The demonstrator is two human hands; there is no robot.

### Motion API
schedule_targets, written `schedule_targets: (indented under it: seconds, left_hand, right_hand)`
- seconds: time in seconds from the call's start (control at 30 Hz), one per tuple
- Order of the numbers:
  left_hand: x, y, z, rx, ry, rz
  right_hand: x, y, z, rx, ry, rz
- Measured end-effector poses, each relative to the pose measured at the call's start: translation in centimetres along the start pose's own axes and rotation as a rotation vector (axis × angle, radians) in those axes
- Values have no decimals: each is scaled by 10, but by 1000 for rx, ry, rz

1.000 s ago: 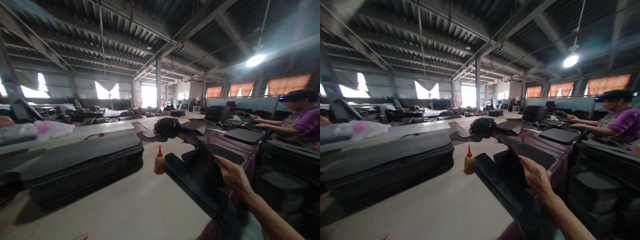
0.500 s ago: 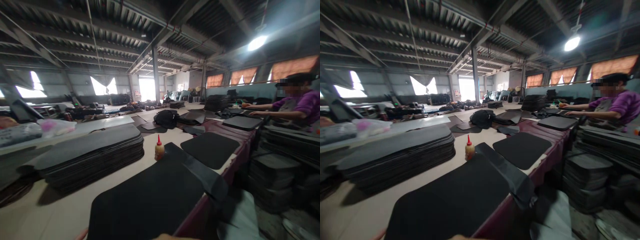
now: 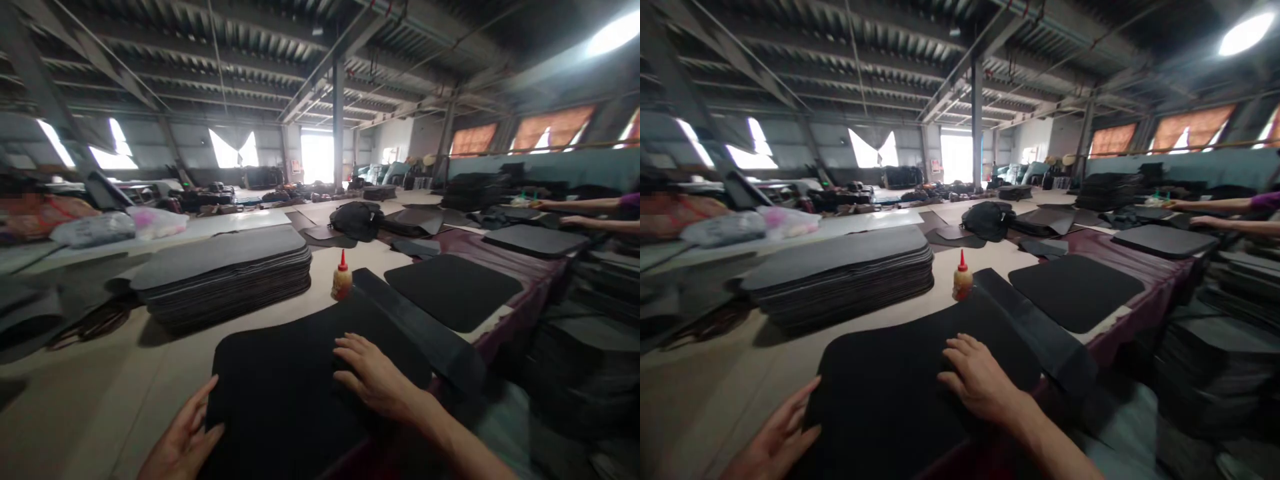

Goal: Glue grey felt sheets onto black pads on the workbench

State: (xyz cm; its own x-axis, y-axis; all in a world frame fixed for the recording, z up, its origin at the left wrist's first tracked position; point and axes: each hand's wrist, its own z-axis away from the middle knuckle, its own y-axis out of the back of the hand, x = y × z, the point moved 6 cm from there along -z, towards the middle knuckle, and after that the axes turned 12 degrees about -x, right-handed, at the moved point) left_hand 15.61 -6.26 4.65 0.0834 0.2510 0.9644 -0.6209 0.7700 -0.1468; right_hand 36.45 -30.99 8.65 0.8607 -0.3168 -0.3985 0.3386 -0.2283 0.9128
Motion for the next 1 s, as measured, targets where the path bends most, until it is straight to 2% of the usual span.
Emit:
schedule_targets:
  seconds: [0.07, 0.17, 0.2, 0.27, 0.33, 0.47, 0.67, 0.73, 0.8, 0.87, 0.93, 1.0]
  left_hand:
    - [9, 19, 4, 96, -11, -41]
    - [10, 62, 7, 246, 0, -186]
    - [8, 75, 8, 266, 26, -244]
    - [1, 92, 9, 234, 114, -349]
    - [-4, 97, 12, 166, 167, -426]
    - [0, 87, 18, 65, 171, -583]
    - [10, 88, 19, 57, 53, -922]
    - [15, 90, 21, 96, -17, -1099]
    - [22, 83, 28, 181, -144, -1285]
    - [27, 60, 40, 237, -344, -1430]
    - [23, 21, 51, 178, -556, -1524]
    - [8, -25, 58, 15, -727, -1599]
  right_hand:
    - [16, -3, 9, 24, -49, 23]
    - [35, -16, 16, 21, -108, 68]
    - [38, -21, 16, 13, -118, 89]
    - [43, -29, 14, 2, -120, 125]
    - [46, -32, 8, -3, -103, 142]
    - [50, -28, -8, -39, -41, 150]
    - [58, -29, -14, -71, -21, 192]
    - [63, -30, -12, -51, -11, 141]
    - [70, -24, -11, 8, 6, 30]
    - [83, -9, -16, 118, -19, -142]
    - [105, 11, -26, 256, -140, -360]
    - [129, 27, -43, 376, -299, -527]
